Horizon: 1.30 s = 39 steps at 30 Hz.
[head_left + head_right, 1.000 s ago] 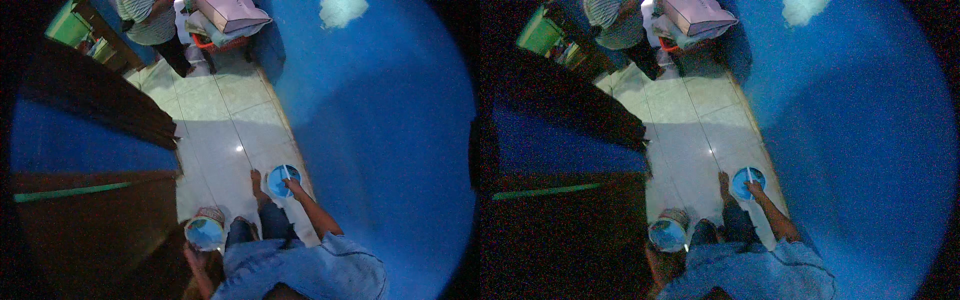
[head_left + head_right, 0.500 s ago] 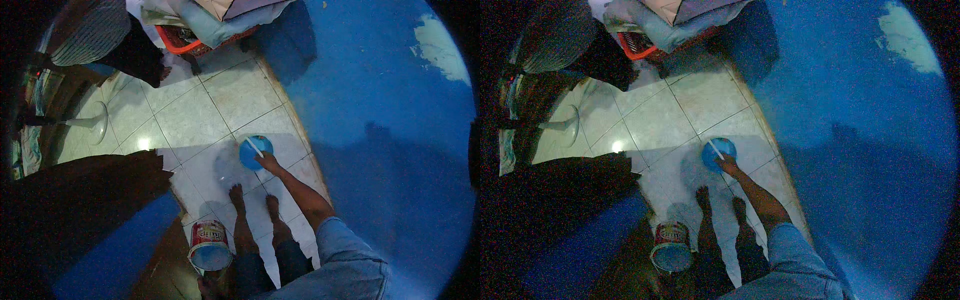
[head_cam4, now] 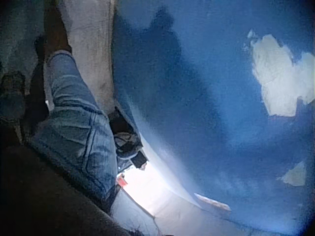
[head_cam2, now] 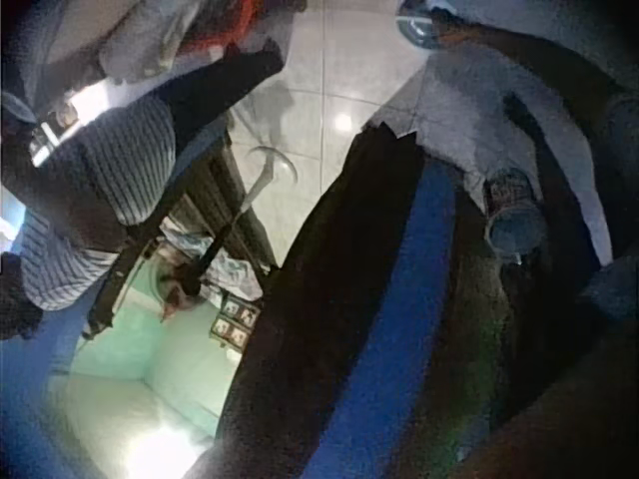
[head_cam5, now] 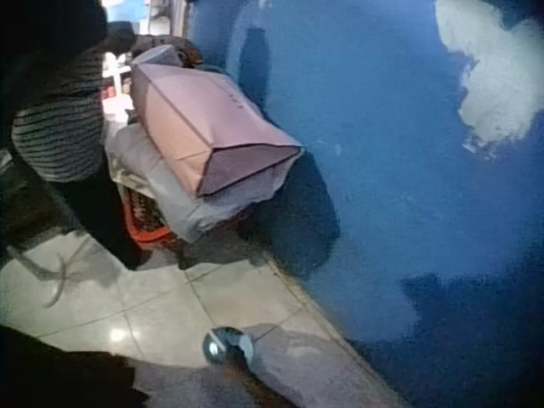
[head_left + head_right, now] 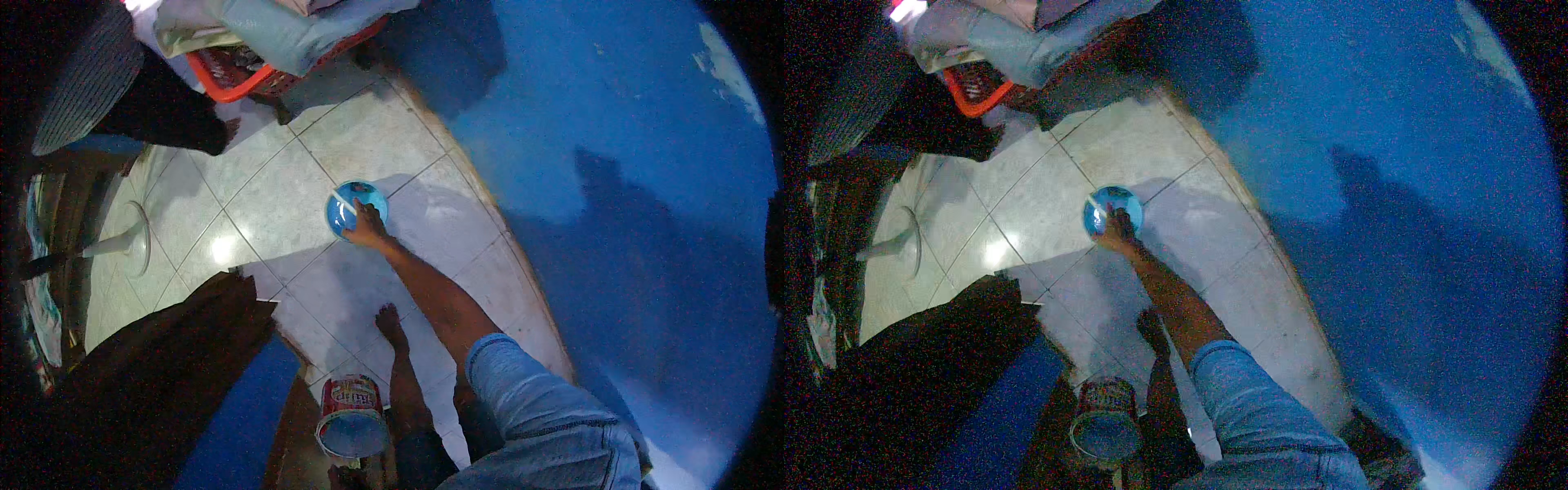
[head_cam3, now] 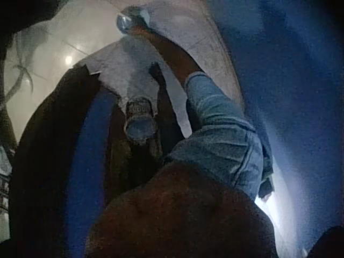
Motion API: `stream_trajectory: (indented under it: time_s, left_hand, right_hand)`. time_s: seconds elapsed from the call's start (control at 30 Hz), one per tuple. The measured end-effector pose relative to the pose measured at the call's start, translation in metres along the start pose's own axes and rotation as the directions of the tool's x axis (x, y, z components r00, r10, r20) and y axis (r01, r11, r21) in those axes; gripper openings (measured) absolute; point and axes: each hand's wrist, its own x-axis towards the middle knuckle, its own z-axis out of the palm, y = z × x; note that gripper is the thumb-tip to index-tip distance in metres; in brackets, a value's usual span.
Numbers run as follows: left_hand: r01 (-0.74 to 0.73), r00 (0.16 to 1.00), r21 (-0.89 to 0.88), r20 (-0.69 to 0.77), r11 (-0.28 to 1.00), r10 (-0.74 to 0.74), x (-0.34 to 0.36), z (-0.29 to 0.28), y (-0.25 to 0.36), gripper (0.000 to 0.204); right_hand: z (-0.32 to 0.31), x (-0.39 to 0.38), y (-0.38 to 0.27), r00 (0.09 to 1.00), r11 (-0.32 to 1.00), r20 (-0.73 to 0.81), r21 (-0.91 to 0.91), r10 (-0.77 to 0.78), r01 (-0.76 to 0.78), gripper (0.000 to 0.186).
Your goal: The person mixes blue and green paint in buckets using a paintbrush and a stick. They transfer paint between buckets and walk to another room to apply blue paint to a wall.
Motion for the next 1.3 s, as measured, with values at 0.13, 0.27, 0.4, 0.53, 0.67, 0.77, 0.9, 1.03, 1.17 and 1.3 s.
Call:
stream_trajectory:
  time_s: [0.13, 0.27, 0.4, 0.53, 0.67, 0.77, 0.9, 1.03, 1.17, 1.3]
  left_hand:
    - [-0.059, 0.983, 0.206, 0.184, 0.977, 0.021, 0.012, 0.049, 0.033, 0.024]
    - [-0.213, 0.904, 0.373, 0.427, 0.903, 0.037, 0.009, 0.119, 0.054, 0.025]
    - [-0.411, 0.740, 0.452, 0.673, 0.792, 0.000, -0.038, 0.212, 0.048, 0.026]
    - [-0.612, 0.527, 0.426, 0.848, 0.667, -0.057, -0.126, 0.283, 0.023, 0.027]
    - [-0.747, 0.343, 0.402, 0.915, 0.529, -0.212, -0.211, 0.316, -0.052, 0.029]
    - [-0.828, 0.240, 0.355, 0.924, 0.435, -0.296, -0.273, 0.324, -0.124, 0.030]
    - [-0.875, 0.146, 0.312, 0.899, 0.371, -0.412, -0.346, 0.314, -0.220, 0.031]
    - [-0.912, 0.059, 0.267, 0.837, 0.313, -0.544, -0.394, 0.296, -0.304, 0.033]
    - [-0.927, 0.043, 0.262, 0.782, 0.267, -0.621, -0.422, 0.277, -0.360, 0.034]
    - [-0.949, 0.027, 0.232, 0.737, 0.215, -0.675, -0.434, 0.273, -0.389, 0.036]
  right_hand:
    - [0.001, -0.111, 0.079, 0.981, 0.998, -0.192, -0.058, -0.023, 0.012, 0.087]
    - [-0.020, -0.325, 0.185, 0.994, 0.994, 0.019, -0.024, 0.111, -0.111, 0.079]
    - [-0.086, -0.578, 0.285, 0.755, 0.762, 0.105, -0.050, 0.647, -0.646, 0.074]
    - [-0.125, -0.744, 0.321, 0.454, 0.445, 0.097, 0.097, 0.886, -0.890, 0.074]
    - [-0.107, -0.817, 0.339, 0.452, 0.440, -0.097, 0.476, 0.887, -0.761, 0.058]
    - [-0.079, -0.818, 0.361, 0.430, 0.438, -0.195, 0.679, 0.881, -0.590, 0.055]
    - [-0.047, -0.872, 0.373, 0.429, 0.413, -0.190, 0.747, 0.883, -0.521, 0.052]
    - [0.049, -0.942, 0.393, 0.326, 0.278, -0.100, 0.780, 0.940, -0.560, 0.049]
    - [0.100, -1.004, 0.400, 0.039, 0.155, -0.156, 0.856, 0.987, -0.494, 0.044]
    - [0.099, -1.037, 0.390, -0.243, 0.174, -0.336, 0.842, 0.910, -0.511, 0.034]
